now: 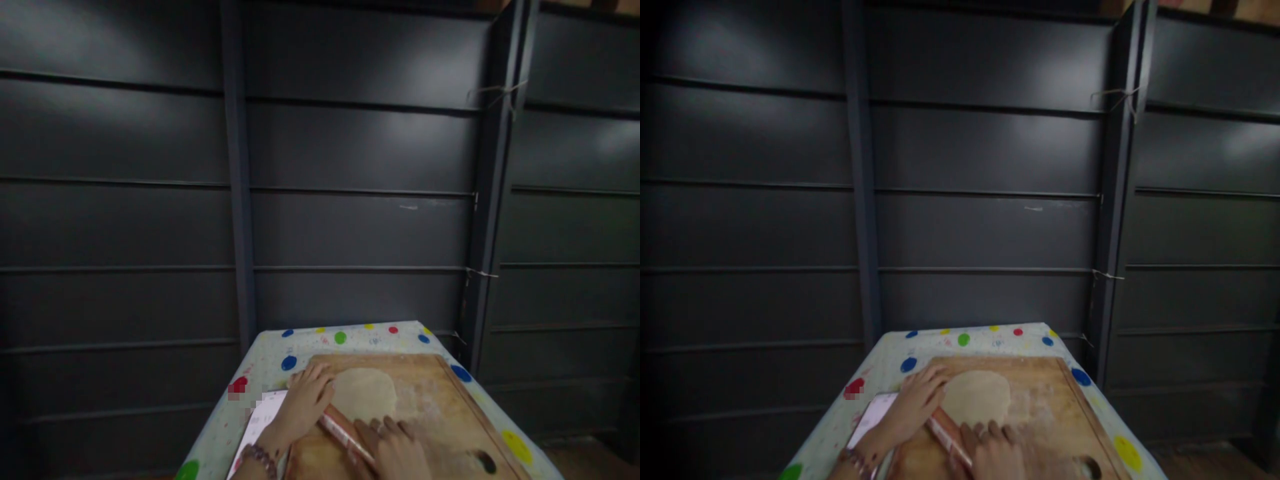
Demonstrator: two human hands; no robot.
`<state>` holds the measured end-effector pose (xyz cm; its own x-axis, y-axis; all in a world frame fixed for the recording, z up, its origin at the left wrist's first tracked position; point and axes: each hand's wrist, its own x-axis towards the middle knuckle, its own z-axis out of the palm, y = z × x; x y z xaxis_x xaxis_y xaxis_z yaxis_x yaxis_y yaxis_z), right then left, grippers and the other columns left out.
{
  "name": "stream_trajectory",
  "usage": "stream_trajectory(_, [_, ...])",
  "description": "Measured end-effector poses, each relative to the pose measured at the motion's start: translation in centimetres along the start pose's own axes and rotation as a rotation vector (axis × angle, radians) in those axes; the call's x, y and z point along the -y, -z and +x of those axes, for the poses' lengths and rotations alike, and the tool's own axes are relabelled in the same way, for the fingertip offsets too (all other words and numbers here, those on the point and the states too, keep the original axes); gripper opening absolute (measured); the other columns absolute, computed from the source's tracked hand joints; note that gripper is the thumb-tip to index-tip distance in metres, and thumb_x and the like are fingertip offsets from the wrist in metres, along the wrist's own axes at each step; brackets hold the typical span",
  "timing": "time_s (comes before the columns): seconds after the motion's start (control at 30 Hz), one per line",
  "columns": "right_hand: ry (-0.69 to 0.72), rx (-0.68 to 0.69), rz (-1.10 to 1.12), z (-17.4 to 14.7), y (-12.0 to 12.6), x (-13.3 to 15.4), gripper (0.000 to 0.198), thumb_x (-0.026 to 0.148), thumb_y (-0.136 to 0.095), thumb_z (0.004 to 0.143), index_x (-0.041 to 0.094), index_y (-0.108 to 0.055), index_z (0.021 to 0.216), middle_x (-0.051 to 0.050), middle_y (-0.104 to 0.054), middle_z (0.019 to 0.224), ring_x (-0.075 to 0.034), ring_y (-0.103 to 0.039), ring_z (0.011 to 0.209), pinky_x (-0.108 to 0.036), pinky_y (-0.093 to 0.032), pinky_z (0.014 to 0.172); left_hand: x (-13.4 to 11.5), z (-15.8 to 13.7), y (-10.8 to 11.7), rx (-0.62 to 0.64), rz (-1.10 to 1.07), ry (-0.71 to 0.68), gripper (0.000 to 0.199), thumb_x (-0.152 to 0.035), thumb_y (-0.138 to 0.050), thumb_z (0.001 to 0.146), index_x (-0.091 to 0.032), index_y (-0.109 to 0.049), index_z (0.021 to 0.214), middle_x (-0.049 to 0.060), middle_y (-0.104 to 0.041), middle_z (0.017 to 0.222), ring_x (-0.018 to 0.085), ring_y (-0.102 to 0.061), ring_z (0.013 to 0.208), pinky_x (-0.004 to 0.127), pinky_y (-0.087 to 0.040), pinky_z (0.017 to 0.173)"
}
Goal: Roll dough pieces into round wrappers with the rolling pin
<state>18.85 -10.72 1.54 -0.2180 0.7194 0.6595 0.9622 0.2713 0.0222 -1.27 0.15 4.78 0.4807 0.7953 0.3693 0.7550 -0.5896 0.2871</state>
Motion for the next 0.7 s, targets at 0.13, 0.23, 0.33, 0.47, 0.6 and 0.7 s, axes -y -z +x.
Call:
stream_trajectory(0.13, [0.12,0.11,0.054,1.1,3.7,-3.2,0.022,0.033,-0.068,0.087,0.032,-0.071,0.109,0.002,-0.077,0.098,-0.022,-0.068,0.093,-0.033,-0.04,0.089,-1.4,0.8,-0.2,-0.021,0.031,-0.055,0.028,-0.025,-0.048,0.094,-0.026,-0.065,0.116,0.004,-0.065,0.124,0.024,-0.053,0.12,0.042,-0.037,0.108])
stream_trajectory(0.23, [0.155,0.153,0.119,1.3,4.9,-4.7,0.021,0.042,-0.065,0.091,0.032,-0.071,0.109,0.004,-0.076,0.096,-0.02,-0.066,0.093,-0.032,-0.038,0.092,-2.3,1.2,-0.4,0.004,0.045,-0.058,0.025,-0.024,-0.054,0.09,-0.025,-0.067,0.111,0.004,-0.067,0.121,0.025,-0.054,0.118,0.043,-0.035,0.11])
stream_trajectory(0.33, [0.14,0.203,0.179,1.4,5.1,-5.7,0.026,0.046,-0.059,0.095,0.034,-0.069,0.116,0.002,-0.073,0.104,-0.021,-0.063,0.099,-0.034,-0.037,0.096,-2.9,1.2,-0.5,0.011,0.074,-0.038,0.026,-0.022,-0.053,0.089,-0.024,-0.069,0.11,0.004,-0.069,0.119,0.025,-0.056,0.117,0.045,-0.033,0.112])
stream_trajectory(0.47, [0.11,0.334,0.304,2.4,5.4,-6.2,0.041,0.058,-0.054,0.094,0.034,-0.065,0.125,-0.004,-0.066,0.125,-0.028,-0.056,0.115,-0.043,-0.034,0.103,-3.5,0.5,-0.3,0.005,0.147,0.017,0.036,-0.02,-0.048,0.09,-0.023,-0.067,0.12,0.005,-0.065,0.129,0.025,-0.054,0.122,0.047,-0.032,0.114])
stream_trajectory(0.6, [0.055,0.401,0.385,3.4,4.8,-5.7,0.04,0.051,-0.044,0.1,0.033,-0.061,0.131,-0.004,-0.065,0.13,-0.027,-0.056,0.117,-0.046,-0.035,0.105,-3.9,-0.1,-0.2,0.006,0.189,0.018,0.04,-0.021,-0.044,0.091,-0.021,-0.065,0.126,0.006,-0.064,0.133,0.026,-0.052,0.127,0.048,-0.031,0.116])
stream_trajectory(0.7, [0.008,0.391,0.309,3.5,3.5,-5.0,0.037,0.033,-0.036,0.103,0.029,-0.065,0.127,-0.006,-0.063,0.134,-0.029,-0.054,0.122,-0.05,-0.035,0.105,-4.2,-0.4,0.1,0.024,0.181,0.02,0.043,-0.019,-0.043,0.091,-0.021,-0.065,0.128,0.005,-0.065,0.134,0.025,-0.054,0.128,0.048,-0.032,0.117])
